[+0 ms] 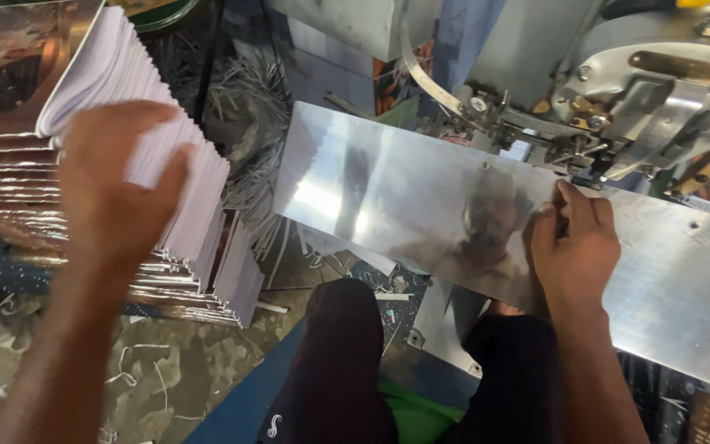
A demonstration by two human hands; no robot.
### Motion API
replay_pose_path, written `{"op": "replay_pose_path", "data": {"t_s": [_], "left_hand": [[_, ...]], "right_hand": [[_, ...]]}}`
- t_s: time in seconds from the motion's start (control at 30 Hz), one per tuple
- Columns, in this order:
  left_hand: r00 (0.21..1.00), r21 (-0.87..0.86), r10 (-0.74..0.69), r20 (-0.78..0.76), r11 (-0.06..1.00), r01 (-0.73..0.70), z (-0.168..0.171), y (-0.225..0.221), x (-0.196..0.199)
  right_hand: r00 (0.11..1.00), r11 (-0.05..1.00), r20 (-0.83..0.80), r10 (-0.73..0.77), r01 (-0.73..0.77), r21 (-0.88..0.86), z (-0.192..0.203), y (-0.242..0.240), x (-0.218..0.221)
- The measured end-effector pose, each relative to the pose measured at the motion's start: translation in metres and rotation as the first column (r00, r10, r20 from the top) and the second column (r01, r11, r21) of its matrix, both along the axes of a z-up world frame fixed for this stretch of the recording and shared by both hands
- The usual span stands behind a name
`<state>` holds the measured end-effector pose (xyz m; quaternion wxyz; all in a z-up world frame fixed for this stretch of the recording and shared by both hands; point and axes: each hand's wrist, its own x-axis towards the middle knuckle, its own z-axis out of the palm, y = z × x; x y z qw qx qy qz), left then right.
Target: The person repeatedly picks up a book, places it into a binding machine, operates the machine to stitch the spine, removes the book, and stacks it. This cycle is performed multiple times throughout the clip.
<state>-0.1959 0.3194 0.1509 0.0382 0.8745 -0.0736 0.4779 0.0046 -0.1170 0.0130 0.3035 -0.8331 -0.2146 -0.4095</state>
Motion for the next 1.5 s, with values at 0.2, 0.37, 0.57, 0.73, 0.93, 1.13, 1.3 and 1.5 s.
{"op": "replay_pose_path", "data": {"t_s": [0.2, 0.37, 0.57, 0.73, 0.93, 1.13, 1.3, 1.5], "left_hand": [[0.991, -0.096, 0.125, -0.058, 0.987, -0.130, -0.004, 0.072, -0.048], [0.978, -0.167, 0.134, -0.159, 0.973, -0.161, -0.007, 0.119, -0.054], [0.959, 0.047, 0.161, -0.235, 0.987, -0.154, 0.006, 0.163, -0.041], [0.941, 0.138, 0.209, -0.265, 0.974, -0.177, 0.013, 0.165, -0.050], [0.915, 0.352, 0.398, -0.065, 0.867, -0.352, -0.004, 0.141, -0.053], [0.948, 0.371, 0.317, 0.021, 0.878, -0.302, -0.017, 0.124, -0.030], [0.968, 0.392, 0.234, 0.095, 0.884, -0.253, -0.019, 0.103, -0.015], [0.977, 0.375, 0.144, 0.158, 0.907, -0.194, -0.018, 0.063, -0.004]], "right_hand": [[1.000, 1.000, -0.010, -0.017, 0.016, -0.021, -0.003, -0.002, 0.002], [0.999, 1.000, -0.043, -0.016, 0.015, -0.017, -0.007, -0.003, 0.002], [1.000, 0.999, -0.002, -0.021, 0.021, -0.048, -0.012, -0.007, 0.005], [0.999, 0.998, -0.020, -0.041, 0.040, -0.058, -0.018, -0.009, 0.009], [0.999, 0.998, -0.032, -0.036, 0.034, -0.051, -0.022, -0.008, 0.007], [0.996, 0.999, -0.078, 0.039, -0.038, 0.025, -0.006, 0.001, -0.009], [0.952, 0.957, -0.227, 0.206, -0.147, 0.249, 0.014, 0.051, -0.032], [0.439, 0.636, -0.472, 0.765, -0.393, 0.665, 0.048, 0.159, -0.058]]}}
